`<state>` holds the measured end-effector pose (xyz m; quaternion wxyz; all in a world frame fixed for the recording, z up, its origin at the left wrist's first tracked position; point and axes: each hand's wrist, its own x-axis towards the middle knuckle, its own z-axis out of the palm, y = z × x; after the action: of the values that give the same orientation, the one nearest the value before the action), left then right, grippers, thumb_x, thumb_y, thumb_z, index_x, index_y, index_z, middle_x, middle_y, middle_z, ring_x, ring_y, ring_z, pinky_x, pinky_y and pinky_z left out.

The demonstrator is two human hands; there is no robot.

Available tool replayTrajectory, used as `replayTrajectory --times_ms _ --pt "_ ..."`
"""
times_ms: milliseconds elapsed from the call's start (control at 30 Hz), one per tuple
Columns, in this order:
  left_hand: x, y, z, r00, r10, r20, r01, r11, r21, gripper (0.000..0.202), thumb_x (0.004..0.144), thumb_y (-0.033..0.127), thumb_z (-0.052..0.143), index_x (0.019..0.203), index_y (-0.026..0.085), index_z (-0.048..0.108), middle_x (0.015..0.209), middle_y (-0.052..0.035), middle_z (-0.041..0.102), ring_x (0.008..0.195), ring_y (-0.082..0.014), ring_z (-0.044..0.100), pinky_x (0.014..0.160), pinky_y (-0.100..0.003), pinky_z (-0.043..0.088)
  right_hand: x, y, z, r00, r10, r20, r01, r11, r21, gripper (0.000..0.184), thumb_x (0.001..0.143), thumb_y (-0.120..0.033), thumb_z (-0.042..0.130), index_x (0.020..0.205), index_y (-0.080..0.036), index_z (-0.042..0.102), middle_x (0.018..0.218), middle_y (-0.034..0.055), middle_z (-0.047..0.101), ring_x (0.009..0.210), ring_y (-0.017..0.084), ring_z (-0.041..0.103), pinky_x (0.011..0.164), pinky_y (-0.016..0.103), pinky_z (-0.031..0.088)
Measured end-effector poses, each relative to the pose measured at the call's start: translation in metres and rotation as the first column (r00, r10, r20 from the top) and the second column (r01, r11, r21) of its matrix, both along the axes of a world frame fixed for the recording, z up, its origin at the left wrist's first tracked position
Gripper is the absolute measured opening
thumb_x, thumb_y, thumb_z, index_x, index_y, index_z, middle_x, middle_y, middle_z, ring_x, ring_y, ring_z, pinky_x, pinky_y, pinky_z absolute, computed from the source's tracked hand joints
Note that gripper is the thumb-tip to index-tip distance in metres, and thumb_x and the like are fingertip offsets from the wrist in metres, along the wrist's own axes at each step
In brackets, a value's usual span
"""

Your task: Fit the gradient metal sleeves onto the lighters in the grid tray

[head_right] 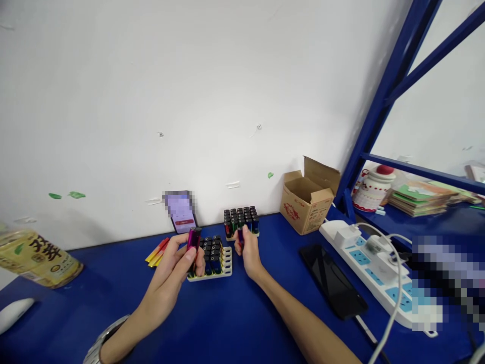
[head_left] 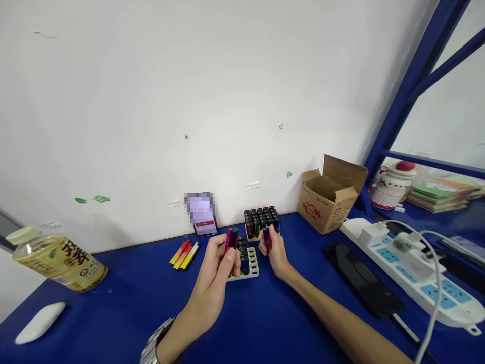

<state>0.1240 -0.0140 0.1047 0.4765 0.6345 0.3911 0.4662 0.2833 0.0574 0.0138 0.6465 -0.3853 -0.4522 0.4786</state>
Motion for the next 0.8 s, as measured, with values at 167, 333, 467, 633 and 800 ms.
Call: replayTrajectory --times_ms 167,333,467,633,800 --pt "-0.0001 -0.0006 -0.0039 1.0 -0.027 0.004 0.027 0.999 -0.02 0.024 0.093 0.044 0.042 0.103 0.022 0.043 0.069 0.0038 0.049 0.058 -0.0105 0.045 0.061 -0.027 0.04 0.0025 0.0017 0.0007 0.978 0.119 -0.171 -0.15 0.972 -0.183 0.053 0.084 -0.046 0.035 0.037 -0.022 0.034 0.028 -0.0071 0.022 0.027 0.006 0.018 0.036 0.023 0.015" --pt "-0.0059 0.0048 -0.0091 1.0 -0.001 0.008 0.001 0.999 -0.045 0.021 0.093 0.042 0.042 0.1 0.022 0.042 0.069 0.0053 0.049 0.055 -0.009 0.042 0.06 -0.026 0.038 0.0021 -0.0027 0.0063 0.984 0.032 -0.176 -0.066 0.979 -0.193 0.045 0.077 -0.035 0.042 0.035 -0.021 0.033 0.03 -0.0067 0.025 0.029 0.005 0.02 0.037 0.022 0.015" --pt "-0.0066 0.0061 -0.0086 1.0 -0.003 -0.005 0.002 0.999 -0.05 0.02 0.093 0.042 0.042 0.1 0.023 0.041 0.069 0.0057 0.049 0.055 -0.009 0.042 0.058 -0.026 0.037 0.0025 -0.0025 0.0073 0.971 0.116 -0.207 -0.154 0.972 -0.176 0.054 0.082 -0.049 0.037 0.035 -0.021 0.036 0.027 -0.0064 0.025 0.026 0.005 0.019 0.036 0.023 0.016" --pt "-0.0064 0.005 -0.008 0.999 -0.013 -0.041 0.011 0.999 -0.049 0.02 0.094 0.043 0.04 0.1 0.024 0.039 0.069 0.0064 0.048 0.055 -0.0088 0.041 0.058 -0.026 0.036 0.0027 -0.0014 0.0043 0.973 0.066 -0.22 -0.103 0.981 -0.162 0.045 0.075 -0.036 0.044 0.034 -0.021 0.035 0.028 -0.0076 0.023 0.026 0.004 0.019 0.036 0.021 0.014" --pt "-0.0068 0.0058 -0.0061 0.998 0.005 -0.07 -0.008 0.999 -0.039 0.02 0.094 0.043 0.039 0.099 0.024 0.039 0.07 0.0063 0.048 0.054 -0.0084 0.041 0.058 -0.026 0.037 0.0016 -0.0035 0.0066 0.972 0.02 -0.234 -0.062 0.983 -0.174 0.041 0.075 -0.034 0.043 0.037 -0.021 0.034 0.03 -0.0078 0.026 0.028 0.004 0.02 0.036 0.02 0.015"
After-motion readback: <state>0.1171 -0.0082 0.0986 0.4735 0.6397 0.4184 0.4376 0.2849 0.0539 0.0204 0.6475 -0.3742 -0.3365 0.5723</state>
